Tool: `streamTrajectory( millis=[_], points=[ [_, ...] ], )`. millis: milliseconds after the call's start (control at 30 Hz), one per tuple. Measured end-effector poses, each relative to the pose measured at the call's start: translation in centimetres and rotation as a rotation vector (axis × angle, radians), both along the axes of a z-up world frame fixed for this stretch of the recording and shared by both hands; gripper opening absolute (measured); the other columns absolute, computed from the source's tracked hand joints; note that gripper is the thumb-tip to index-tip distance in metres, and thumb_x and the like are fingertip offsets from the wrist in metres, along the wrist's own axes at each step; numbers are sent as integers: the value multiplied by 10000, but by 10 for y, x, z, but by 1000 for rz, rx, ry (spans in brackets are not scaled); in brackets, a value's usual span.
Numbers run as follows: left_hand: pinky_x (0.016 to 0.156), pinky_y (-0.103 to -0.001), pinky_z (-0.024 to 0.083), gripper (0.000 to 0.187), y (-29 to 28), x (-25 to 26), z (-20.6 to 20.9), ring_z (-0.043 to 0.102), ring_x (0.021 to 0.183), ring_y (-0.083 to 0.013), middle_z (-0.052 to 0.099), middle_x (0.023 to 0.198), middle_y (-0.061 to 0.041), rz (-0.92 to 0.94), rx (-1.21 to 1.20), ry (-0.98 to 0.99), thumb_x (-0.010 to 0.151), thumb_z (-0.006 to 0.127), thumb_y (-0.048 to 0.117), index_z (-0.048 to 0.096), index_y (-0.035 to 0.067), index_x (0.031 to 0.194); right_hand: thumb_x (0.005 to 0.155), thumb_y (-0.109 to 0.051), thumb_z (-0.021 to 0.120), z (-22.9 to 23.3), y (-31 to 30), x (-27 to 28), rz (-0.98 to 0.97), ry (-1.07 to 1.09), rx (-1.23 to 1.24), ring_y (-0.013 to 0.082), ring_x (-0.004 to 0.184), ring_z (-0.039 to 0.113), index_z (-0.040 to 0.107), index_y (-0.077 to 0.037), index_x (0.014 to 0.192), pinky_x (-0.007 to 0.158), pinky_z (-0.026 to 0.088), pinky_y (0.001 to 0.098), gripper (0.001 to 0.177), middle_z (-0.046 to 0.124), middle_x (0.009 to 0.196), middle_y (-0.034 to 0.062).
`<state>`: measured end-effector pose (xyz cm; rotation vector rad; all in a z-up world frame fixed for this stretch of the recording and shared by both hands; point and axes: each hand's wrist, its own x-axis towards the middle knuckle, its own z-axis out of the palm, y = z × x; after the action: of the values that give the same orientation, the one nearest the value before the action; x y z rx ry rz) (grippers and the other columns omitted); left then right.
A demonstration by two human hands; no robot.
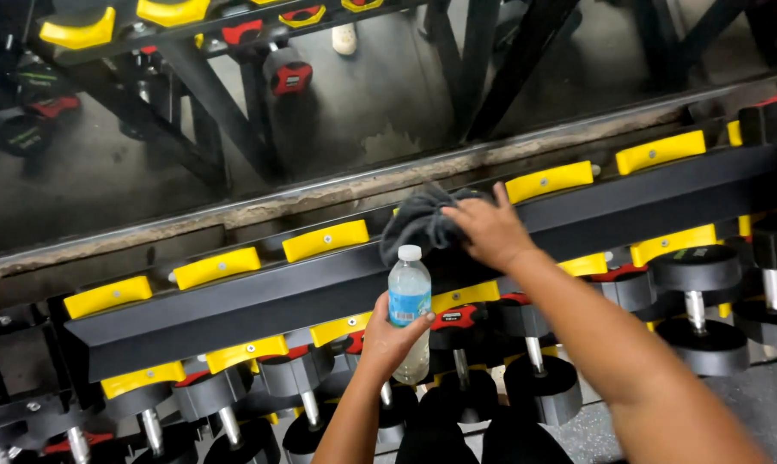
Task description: Cleaning a dumbbell rack with a cloth while holding a water bottle.
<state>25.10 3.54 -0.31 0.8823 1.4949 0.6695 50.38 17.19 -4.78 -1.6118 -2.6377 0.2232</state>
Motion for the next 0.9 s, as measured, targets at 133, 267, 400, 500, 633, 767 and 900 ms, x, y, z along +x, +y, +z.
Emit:
streamTrajectory(
  millis=[133,267,400,500,633,767,900],
  points=[
    [918,-339,535,737,0,11,-2,694,1044,-173,723,1152,-75,-29,49,49,703,886,328,572,83,1323,707,-195,787,4,-8,12,-106,-109,29,215,1414,465,517,-269,1423,1212,199,681,769,585,1413,14],
    [911,-338,546,707,-5,28,-2,706,1022,-179,733,1134,-78,-35,31,4,708,879,334,589,75,1298,700,-119,721,-31,-37,2,-272,100,166,329,1472,381,523,-202,1426,1189,234,646,756,518,1496,96],
    [916,-332,547,706,-9,47,0,702,1021,-174,736,1128,-78,-17,113,-21,694,897,326,595,65,1277,733,-92,675,-46,-43,28,-173,186,227,343,1506,343,547,-204,1413,1183,266,613,701,446,1596,130],
    [914,-322,539,699,-16,58,11,708,1021,-155,736,1130,-55,-16,54,67,694,888,334,600,86,1281,759,-76,664,-43,-35,92,-145,59,219,288,1539,341,604,-239,1341,1193,289,620,607,439,1604,72],
    [900,-331,558,674,-22,86,-2,721,1006,-174,747,1112,-75,-10,61,60,701,881,340,618,75,1262,661,-49,660,-24,-28,190,-338,102,129,287,1536,318,638,-232,1303,1161,269,678,667,429,1595,67],
    [890,-342,563,730,-32,125,-3,718,1000,-172,738,1117,-77,-8,20,52,670,884,311,591,92,1301,793,-54,633,-38,-18,278,-623,212,232,368,1417,467,667,-179,1323,1123,369,608,545,554,1495,146],
    [889,-341,558,707,-25,165,2,712,990,-173,742,1104,-82,-33,43,67,682,888,327,606,73,1279,896,-122,633,11,2,260,-554,624,355,407,1294,596,663,-136,1347,1139,458,454,452,649,1348,180]
  ],
)
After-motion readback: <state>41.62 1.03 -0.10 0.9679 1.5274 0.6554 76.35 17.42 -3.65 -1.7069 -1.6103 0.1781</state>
